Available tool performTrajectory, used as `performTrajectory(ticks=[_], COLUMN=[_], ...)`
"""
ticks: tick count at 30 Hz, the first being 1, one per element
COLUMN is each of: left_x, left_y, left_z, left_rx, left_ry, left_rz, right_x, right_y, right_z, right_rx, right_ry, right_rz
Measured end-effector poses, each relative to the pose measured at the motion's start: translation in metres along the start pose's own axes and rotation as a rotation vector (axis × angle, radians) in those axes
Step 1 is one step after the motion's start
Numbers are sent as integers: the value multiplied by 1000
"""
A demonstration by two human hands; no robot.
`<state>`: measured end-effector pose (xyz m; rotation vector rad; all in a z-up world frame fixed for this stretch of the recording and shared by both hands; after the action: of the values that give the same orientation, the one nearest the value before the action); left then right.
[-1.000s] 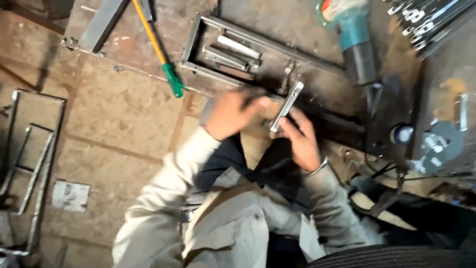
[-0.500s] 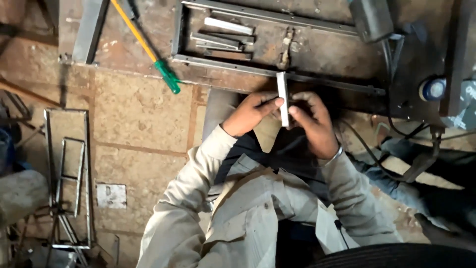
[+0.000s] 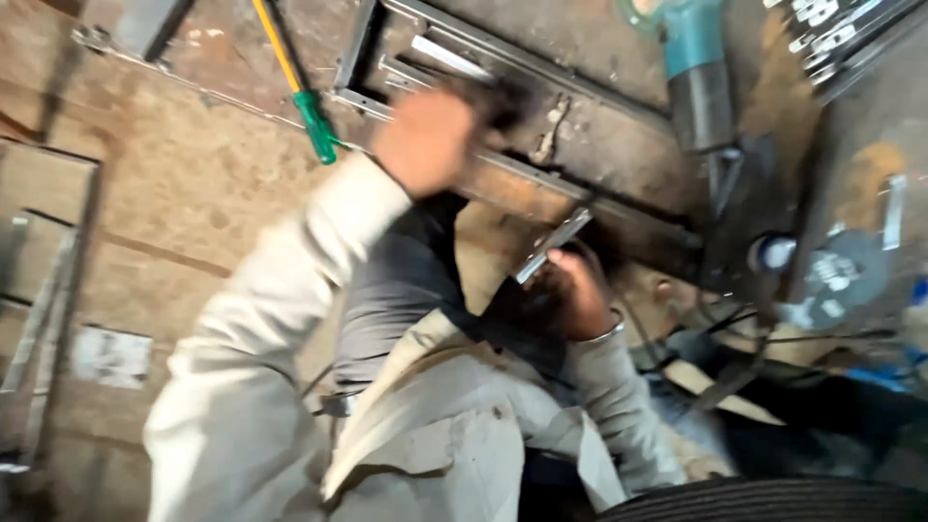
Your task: Welding and grinding metal pieces to assemble a rectangular metal frame.
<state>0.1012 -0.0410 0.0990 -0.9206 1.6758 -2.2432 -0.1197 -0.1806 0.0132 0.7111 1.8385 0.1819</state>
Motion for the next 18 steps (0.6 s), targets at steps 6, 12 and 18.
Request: performTrajectory(ticks=[6,12,18], left_x=[-75,-73,-76], left_y=[16,57,68], left_z=[45,58,57], left_rx=[-73,-209,-265], left_ry=[177,355,356], left_rz=[355,356,405], right_x=[13,11,-4], right_y=[-19,-16,-14], right_z=[4,-6,-12], right_rx=[70,142,-9], right_ry=[72,67,-194], right_rz=[-80,-80,-436])
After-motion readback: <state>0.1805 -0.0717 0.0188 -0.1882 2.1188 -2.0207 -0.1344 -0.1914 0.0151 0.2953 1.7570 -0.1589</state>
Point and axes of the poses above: each hand's wrist, its own z-axis towards the middle knuckle, its own y-axis out of the palm, x = y × z, the point moved 9 cm from there along z, towards the middle knuckle, and after that the axes turned 8 degrees about z, right-handed, at the moved point
